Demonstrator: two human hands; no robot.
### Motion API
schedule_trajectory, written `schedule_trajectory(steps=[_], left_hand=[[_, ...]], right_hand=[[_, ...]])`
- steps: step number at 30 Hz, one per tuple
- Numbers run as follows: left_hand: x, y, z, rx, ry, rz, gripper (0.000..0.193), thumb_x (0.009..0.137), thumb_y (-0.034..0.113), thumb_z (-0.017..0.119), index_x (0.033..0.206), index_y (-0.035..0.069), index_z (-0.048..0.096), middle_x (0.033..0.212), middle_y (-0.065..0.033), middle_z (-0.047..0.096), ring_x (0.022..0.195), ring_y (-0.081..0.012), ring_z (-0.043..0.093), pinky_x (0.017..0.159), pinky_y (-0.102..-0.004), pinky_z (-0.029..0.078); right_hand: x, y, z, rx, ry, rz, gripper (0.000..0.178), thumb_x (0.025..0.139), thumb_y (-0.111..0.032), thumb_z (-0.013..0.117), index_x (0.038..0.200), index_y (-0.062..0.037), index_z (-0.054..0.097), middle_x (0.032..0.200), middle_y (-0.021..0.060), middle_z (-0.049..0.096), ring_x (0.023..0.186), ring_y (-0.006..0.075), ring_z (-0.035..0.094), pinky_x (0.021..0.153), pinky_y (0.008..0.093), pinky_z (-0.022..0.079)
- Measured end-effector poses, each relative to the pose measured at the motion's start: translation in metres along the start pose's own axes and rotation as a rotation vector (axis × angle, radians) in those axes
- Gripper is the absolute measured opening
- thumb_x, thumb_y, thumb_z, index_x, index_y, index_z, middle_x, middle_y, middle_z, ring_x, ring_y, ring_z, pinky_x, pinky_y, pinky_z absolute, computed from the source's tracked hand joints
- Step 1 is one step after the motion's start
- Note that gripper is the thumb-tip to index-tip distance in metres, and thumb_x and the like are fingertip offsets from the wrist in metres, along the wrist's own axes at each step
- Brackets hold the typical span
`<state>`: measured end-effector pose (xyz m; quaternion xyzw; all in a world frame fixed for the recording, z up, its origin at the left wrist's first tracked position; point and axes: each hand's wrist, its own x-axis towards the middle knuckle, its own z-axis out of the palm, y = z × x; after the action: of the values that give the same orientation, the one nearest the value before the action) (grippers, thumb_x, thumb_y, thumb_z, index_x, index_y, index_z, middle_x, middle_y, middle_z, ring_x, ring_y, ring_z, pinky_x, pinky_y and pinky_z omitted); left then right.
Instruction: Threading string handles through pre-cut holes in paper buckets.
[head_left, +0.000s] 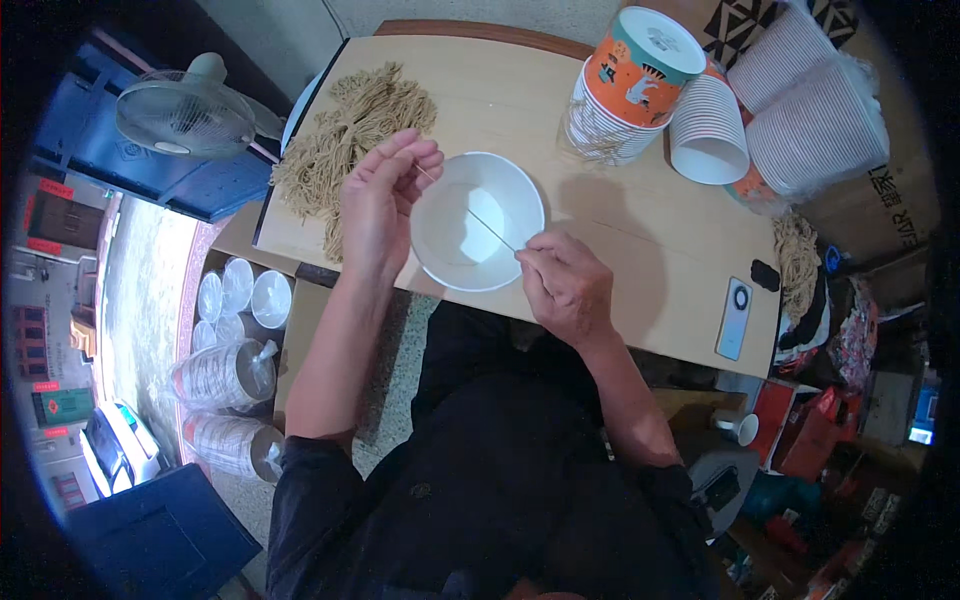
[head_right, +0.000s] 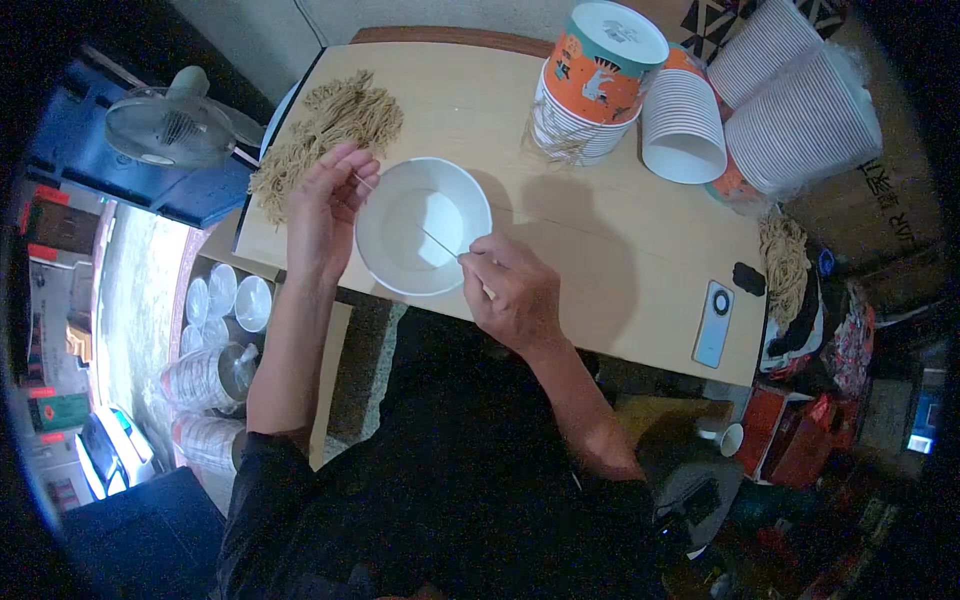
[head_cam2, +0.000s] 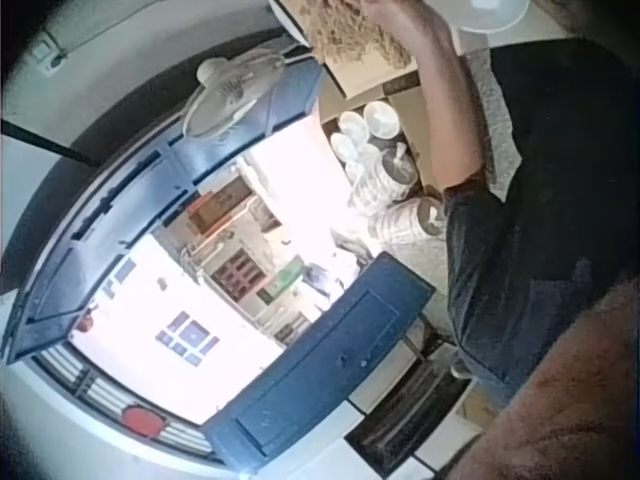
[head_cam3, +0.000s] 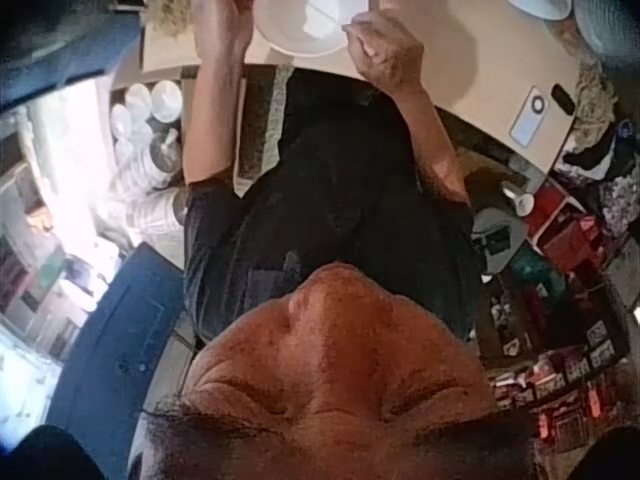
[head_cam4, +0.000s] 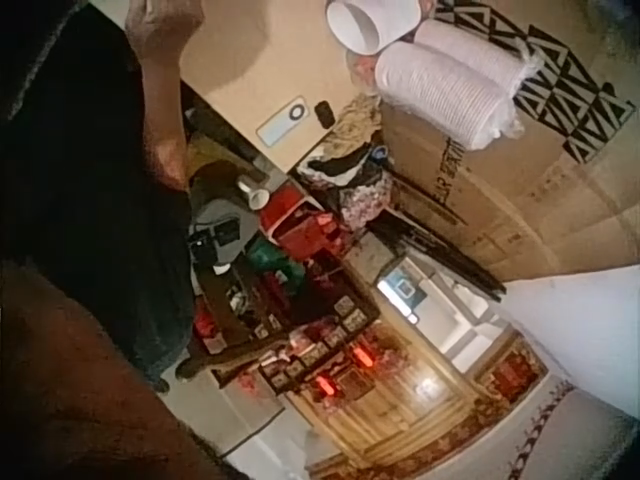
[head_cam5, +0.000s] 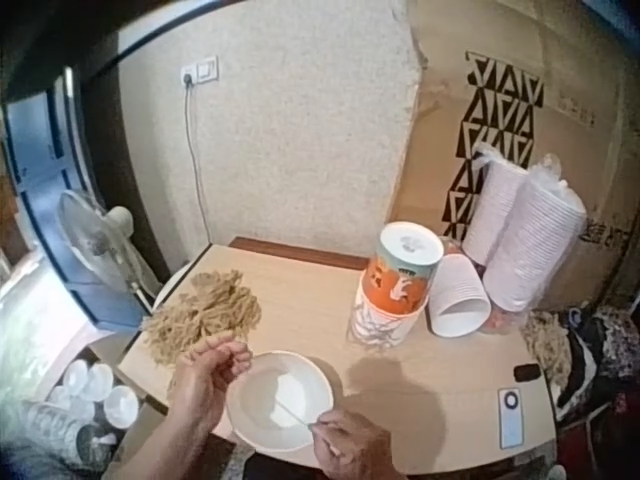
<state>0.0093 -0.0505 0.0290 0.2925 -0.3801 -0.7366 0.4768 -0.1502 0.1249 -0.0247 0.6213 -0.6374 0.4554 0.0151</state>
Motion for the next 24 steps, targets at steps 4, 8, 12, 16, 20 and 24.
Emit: schedule_trajectory(steps=[4, 8, 12, 16, 20, 24], left_hand=[[0.015, 0.005, -0.015, -0.020, 0.076, 0.018, 0.031, 0.098, 0.003, 0.058, 0.127, -0.008, 0.057, 0.107, -0.0176, 0.071, 0.095, -0.0233, 0.071, 0.088, -0.0326, 0.060], [0.028, 0.006, -0.030, 0.013, 0.123, 0.024, 0.039, 0.101, 0.010, 0.055, 0.135, -0.009, 0.051, 0.112, -0.0168, 0.068, 0.100, -0.0224, 0.068, 0.092, -0.0313, 0.058], [0.038, 0.003, -0.046, -0.001, 0.172, 0.039, 0.038, 0.101, 0.012, 0.055, 0.134, -0.007, 0.052, 0.111, -0.0165, 0.068, 0.099, -0.0214, 0.068, 0.090, -0.0302, 0.058], [0.033, -0.010, -0.061, -0.106, 0.037, -0.008, 0.040, 0.100, 0.015, 0.057, 0.136, -0.002, 0.050, 0.116, -0.0151, 0.067, 0.105, -0.0225, 0.067, 0.095, -0.0338, 0.056], [-0.015, 0.015, -0.012, -0.149, -0.206, -0.157, 0.052, 0.101, 0.013, 0.054, 0.148, -0.001, 0.037, 0.125, -0.0197, 0.064, 0.118, -0.0287, 0.063, 0.103, -0.0381, 0.052], [-0.034, 0.049, 0.020, 0.031, -0.458, -0.185, 0.057, 0.100, 0.015, 0.058, 0.151, 0.001, 0.037, 0.134, -0.0184, 0.062, 0.127, -0.0271, 0.059, 0.109, -0.0380, 0.048]], right_hand=[[0.000, 0.010, 0.002, 0.013, -0.009, -0.108, 0.015, 0.078, -0.002, 0.075, 0.091, -0.0091, 0.073, 0.097, 0.0038, 0.069, 0.073, 0.0210, 0.066, 0.063, 0.0339, 0.054], [0.006, 0.012, 0.004, 0.010, -0.029, -0.180, 0.017, 0.078, -0.001, 0.075, 0.092, -0.0101, 0.074, 0.100, 0.0042, 0.070, 0.074, 0.0207, 0.066, 0.062, 0.0329, 0.054], [0.015, 0.006, 0.007, 0.059, -0.037, -0.194, 0.023, 0.078, 0.000, 0.072, 0.099, -0.0098, 0.073, 0.104, 0.0048, 0.070, 0.079, 0.0213, 0.069, 0.065, 0.0338, 0.057], [0.018, -0.003, 0.019, 0.296, 0.004, -0.047, 0.022, 0.081, 0.004, 0.068, 0.099, -0.0076, 0.073, 0.102, 0.0062, 0.071, 0.072, 0.0187, 0.069, 0.060, 0.0306, 0.055], [0.012, 0.006, 0.029, 0.375, -0.010, 0.052, 0.025, 0.083, 0.010, 0.066, 0.101, -0.0062, 0.072, 0.100, 0.0060, 0.070, 0.067, 0.0109, 0.062, 0.054, 0.0223, 0.045], [0.012, 0.003, 0.033, 0.411, -0.046, 0.055, 0.020, 0.084, 0.009, 0.066, 0.097, -0.0056, 0.071, 0.099, 0.0058, 0.070, 0.066, 0.0112, 0.062, 0.054, 0.0242, 0.047]])
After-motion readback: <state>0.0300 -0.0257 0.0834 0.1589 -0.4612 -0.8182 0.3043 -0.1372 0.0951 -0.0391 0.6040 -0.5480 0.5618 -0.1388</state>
